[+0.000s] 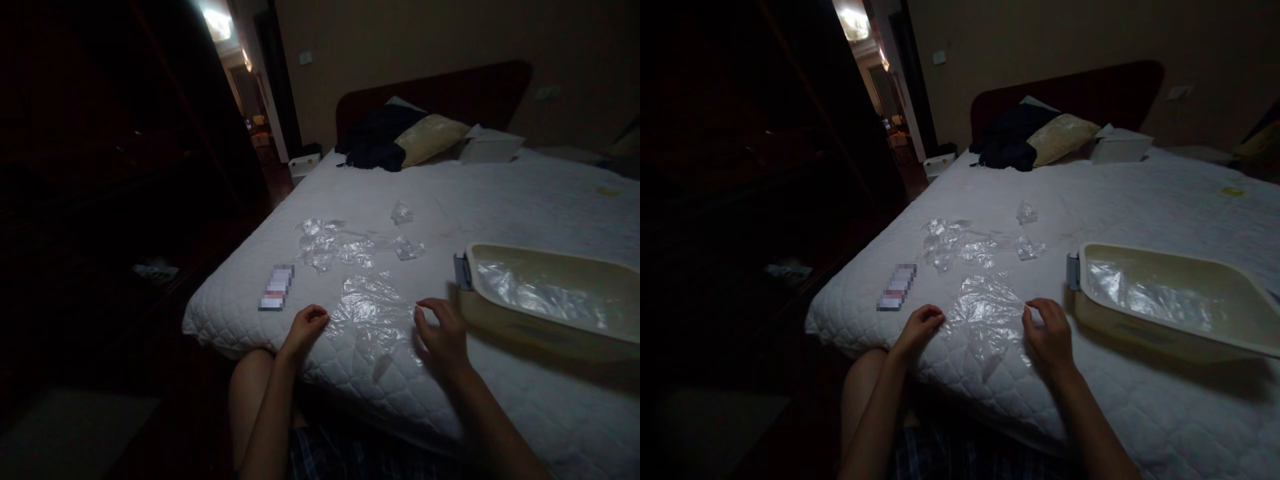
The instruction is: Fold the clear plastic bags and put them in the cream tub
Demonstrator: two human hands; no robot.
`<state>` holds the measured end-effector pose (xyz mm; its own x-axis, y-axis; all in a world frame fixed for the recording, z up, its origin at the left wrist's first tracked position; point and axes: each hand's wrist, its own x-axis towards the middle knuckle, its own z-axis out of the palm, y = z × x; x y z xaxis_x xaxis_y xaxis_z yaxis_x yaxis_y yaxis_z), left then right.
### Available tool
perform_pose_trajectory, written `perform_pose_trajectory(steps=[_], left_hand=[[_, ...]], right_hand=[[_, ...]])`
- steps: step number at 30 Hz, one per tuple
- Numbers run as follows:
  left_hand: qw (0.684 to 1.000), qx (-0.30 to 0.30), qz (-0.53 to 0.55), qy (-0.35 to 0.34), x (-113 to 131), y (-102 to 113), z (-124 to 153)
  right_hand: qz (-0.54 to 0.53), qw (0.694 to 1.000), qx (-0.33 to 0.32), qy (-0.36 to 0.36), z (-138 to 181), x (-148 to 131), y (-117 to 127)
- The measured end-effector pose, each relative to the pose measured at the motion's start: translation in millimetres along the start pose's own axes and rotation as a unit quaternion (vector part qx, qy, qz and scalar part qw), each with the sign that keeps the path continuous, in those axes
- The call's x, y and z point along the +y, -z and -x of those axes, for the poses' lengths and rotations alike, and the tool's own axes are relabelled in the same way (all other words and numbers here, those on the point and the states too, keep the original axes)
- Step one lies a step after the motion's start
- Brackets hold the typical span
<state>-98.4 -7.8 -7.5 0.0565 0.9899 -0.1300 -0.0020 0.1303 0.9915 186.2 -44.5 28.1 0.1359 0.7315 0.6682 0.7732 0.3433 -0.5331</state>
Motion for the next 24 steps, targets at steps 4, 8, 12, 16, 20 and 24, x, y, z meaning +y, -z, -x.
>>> perform_pose_trajectory(steps=[4,8,12,16,20,24], left_hand=[[1.0,0.009,-0.02,-0.015,-2,4,1],[0.999,0.009,-0.015,-0.03,-4,3,0],[0.999,-0.002,0.034,-0.008,-2,4,0],[0.998,0.005,0.065,0.015,-1,4,0],[0.998,0.017,0.062,-0.002,-4,4,-1],[0.999,0.01,0.035,-0.034,-5,5,0]], right_hand=[[-0.044,0.985,-0.132,0.1,-3,-53,-20],[-0.014,0.93,-0.31,0.198,7,-93,-52],[0.058,0.906,-0.366,0.203,27,-101,-80],[0.089,0.911,-0.355,0.191,39,-98,-92],[0.104,0.906,-0.364,0.19,37,-100,-89],[0.052,0.914,-0.375,0.144,30,-102,-79]])
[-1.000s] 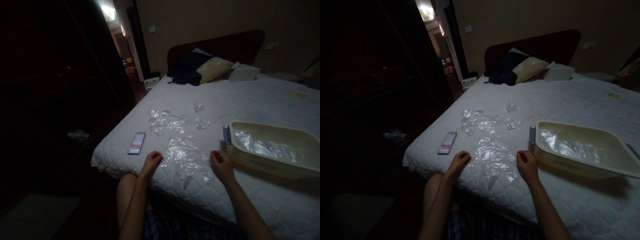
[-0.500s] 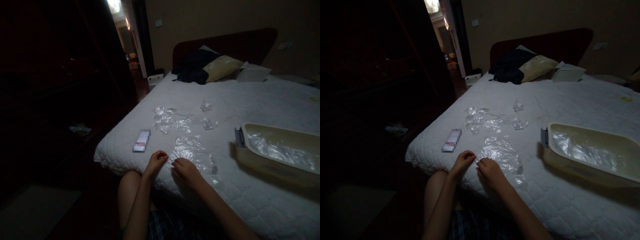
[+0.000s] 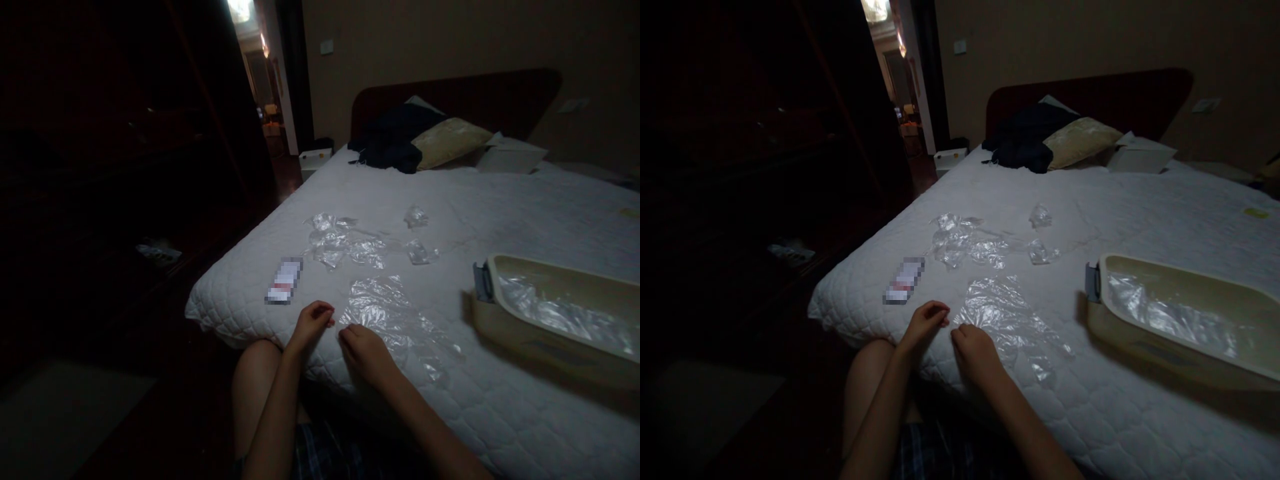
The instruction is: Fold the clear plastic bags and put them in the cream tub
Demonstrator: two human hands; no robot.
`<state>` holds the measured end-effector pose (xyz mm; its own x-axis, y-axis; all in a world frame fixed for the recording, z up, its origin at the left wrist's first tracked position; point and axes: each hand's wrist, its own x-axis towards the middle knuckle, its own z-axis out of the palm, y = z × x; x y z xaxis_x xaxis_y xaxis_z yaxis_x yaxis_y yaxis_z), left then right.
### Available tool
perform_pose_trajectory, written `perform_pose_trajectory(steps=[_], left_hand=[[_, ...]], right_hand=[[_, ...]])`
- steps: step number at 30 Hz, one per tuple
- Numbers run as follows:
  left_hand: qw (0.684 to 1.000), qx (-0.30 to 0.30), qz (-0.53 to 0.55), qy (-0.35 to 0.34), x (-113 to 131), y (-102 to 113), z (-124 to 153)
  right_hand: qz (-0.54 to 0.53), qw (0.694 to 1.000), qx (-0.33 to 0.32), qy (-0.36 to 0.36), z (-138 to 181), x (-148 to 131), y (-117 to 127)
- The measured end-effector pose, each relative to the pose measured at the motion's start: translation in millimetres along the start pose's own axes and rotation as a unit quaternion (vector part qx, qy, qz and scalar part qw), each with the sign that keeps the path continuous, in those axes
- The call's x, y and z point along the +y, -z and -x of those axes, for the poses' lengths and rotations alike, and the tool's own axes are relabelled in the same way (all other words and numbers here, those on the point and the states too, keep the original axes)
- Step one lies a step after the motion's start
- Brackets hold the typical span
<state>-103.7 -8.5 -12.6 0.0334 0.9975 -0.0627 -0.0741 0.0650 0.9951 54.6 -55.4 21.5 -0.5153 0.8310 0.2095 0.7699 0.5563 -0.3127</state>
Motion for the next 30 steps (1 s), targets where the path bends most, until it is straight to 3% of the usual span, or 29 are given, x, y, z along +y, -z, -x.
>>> perform_pose_trajectory(steps=[7,11,14,25,30], left_hand=[[0.98,-0.061,-0.139,-0.126,9,0,6],[0.963,-0.118,-0.196,-0.142,11,-1,5],[0.955,-0.128,-0.222,-0.147,10,-2,3],[0.94,-0.09,-0.291,-0.155,14,-9,0],[0.93,-0.056,-0.336,-0.141,15,-14,-1]], right_hand=[[-0.251,0.964,0.064,-0.061,7,8,16],[-0.35,0.929,0.074,-0.095,4,12,20],[-0.4,0.908,0.063,-0.111,2,14,24],[-0.42,0.883,0.108,-0.182,1,33,27],[-0.373,0.894,0.125,-0.213,-4,45,30]])
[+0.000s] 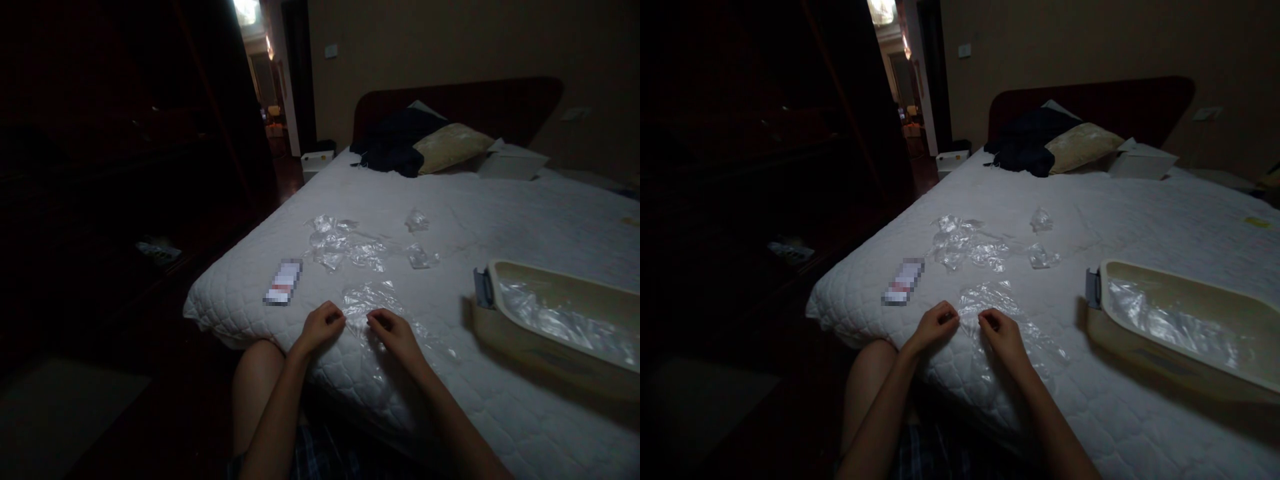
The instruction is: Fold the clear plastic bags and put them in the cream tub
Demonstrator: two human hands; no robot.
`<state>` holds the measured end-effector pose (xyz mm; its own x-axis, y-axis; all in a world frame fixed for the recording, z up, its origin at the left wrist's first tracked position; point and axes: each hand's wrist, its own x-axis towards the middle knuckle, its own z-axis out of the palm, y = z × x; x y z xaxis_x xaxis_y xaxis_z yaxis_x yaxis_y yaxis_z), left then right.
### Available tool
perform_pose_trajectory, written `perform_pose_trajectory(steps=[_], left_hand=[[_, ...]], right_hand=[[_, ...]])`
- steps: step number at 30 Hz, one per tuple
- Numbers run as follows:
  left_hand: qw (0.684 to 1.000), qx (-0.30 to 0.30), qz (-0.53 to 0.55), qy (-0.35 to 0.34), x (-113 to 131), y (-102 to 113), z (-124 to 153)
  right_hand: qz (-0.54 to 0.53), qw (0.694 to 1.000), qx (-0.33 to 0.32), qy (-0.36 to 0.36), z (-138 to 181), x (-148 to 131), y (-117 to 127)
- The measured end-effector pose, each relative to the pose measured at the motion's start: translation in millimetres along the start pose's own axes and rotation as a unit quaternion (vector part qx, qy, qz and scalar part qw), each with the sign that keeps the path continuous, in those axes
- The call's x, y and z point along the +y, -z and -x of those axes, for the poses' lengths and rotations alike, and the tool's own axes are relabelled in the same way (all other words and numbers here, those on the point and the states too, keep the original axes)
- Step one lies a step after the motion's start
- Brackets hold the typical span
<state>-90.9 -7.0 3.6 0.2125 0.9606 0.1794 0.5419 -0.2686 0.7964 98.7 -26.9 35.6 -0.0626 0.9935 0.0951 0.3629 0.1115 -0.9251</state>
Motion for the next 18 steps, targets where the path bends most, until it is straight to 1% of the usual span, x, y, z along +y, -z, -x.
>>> perform_pose_trajectory(steps=[2,5,9,14,16,18], left_hand=[[0.999,0.023,-0.027,0.018,3,-3,0],[0.996,0.053,-0.069,0.024,8,-8,2],[0.992,0.058,-0.111,0.018,15,-11,4],[0.988,0.064,-0.141,0.02,15,-13,5],[0.986,0.067,-0.152,0.021,14,-14,5],[0.985,0.065,-0.159,0.017,14,-14,5]], right_hand=[[0.032,0.999,0.0,0.01,-4,2,2],[0.09,0.996,0.001,0.024,-9,5,3],[0.181,0.983,0.014,0.025,-10,11,1],[0.289,0.955,0.036,0.052,-7,15,-2],[0.31,0.947,0.053,0.066,-7,12,-3],[0.308,0.947,0.053,0.077,-7,6,-4]])
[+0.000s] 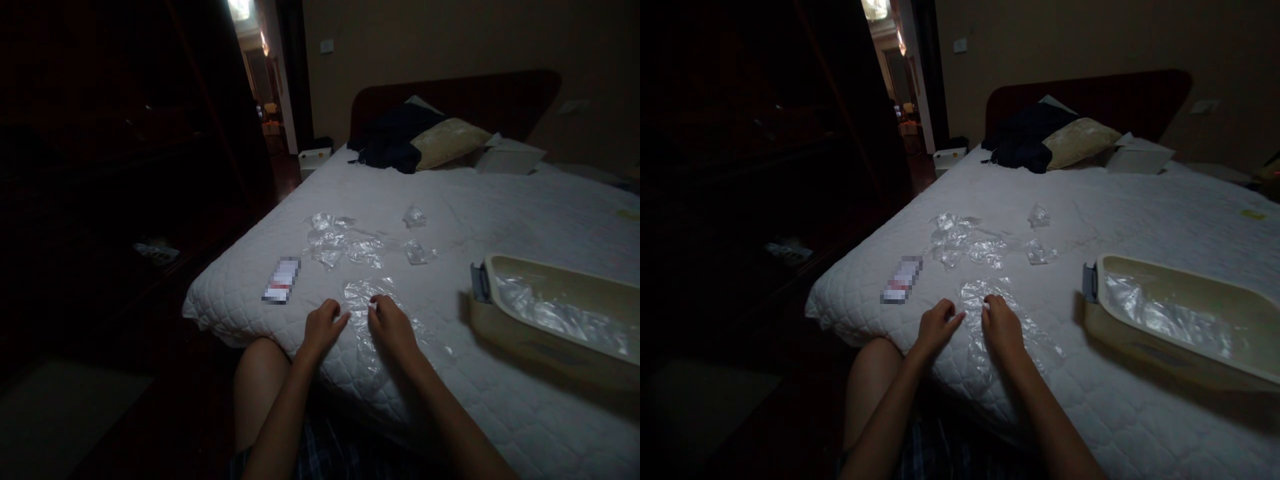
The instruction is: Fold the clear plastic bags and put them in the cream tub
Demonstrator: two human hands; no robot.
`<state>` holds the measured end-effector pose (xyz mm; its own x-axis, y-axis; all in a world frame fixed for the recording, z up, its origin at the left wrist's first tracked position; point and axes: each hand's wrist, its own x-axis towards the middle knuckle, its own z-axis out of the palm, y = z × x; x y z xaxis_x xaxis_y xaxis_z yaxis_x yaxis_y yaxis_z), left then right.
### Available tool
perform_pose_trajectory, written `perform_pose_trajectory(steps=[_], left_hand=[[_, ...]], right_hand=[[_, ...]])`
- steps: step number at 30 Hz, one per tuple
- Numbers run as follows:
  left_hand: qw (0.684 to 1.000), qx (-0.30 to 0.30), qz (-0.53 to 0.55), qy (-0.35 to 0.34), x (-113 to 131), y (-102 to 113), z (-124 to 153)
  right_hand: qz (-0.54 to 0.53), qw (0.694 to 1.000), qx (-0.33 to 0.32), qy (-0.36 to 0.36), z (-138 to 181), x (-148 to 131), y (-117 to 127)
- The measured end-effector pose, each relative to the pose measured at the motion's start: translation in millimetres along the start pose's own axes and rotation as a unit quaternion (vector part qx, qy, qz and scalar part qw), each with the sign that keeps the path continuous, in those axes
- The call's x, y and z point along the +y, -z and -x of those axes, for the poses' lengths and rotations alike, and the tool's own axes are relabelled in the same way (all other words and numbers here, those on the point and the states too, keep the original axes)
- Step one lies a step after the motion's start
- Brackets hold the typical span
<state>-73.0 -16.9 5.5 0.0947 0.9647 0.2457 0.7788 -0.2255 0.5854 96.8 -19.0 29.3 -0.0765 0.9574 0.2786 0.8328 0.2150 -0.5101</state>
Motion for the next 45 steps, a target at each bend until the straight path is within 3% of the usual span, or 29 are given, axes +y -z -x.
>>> perform_pose_trajectory(steps=[5,14,17,21,27,31,36,39,42,45], left_hand=[[1.0,0.004,-0.012,0.003,1,0,2],[0.995,-0.034,-0.072,-0.063,2,-1,3],[0.993,-0.033,-0.088,-0.065,2,-3,3],[0.994,-0.024,-0.093,-0.055,3,-3,4],[0.998,0.009,-0.059,-0.036,10,1,6],[0.997,0.015,-0.049,-0.062,41,-4,10],[0.955,-0.094,-0.096,-0.264,111,-34,19],[0.919,-0.127,-0.155,-0.339,147,-60,22],[0.907,-0.133,-0.194,-0.35,167,-80,23],[0.906,-0.137,-0.209,-0.341,174,-89,21]], right_hand=[[0.002,0.997,-0.066,0.028,-4,-12,-1],[0.138,0.987,-0.084,0.016,-6,-7,-9],[0.134,0.988,-0.078,0.014,-6,-2,-5],[0.059,0.998,-0.022,-0.026,-6,22,14],[-0.071,0.991,0.031,-0.109,-2,96,51],[-0.246,0.954,0.068,-0.159,5,132,53],[-0.318,0.928,0.092,-0.171,9,140,46],[-0.326,0.926,0.097,-0.165,10,140,45],[-0.348,0.916,0.103,-0.171,10,142,44],[-0.409,0.885,0.098,-0.199,9,147,41]])
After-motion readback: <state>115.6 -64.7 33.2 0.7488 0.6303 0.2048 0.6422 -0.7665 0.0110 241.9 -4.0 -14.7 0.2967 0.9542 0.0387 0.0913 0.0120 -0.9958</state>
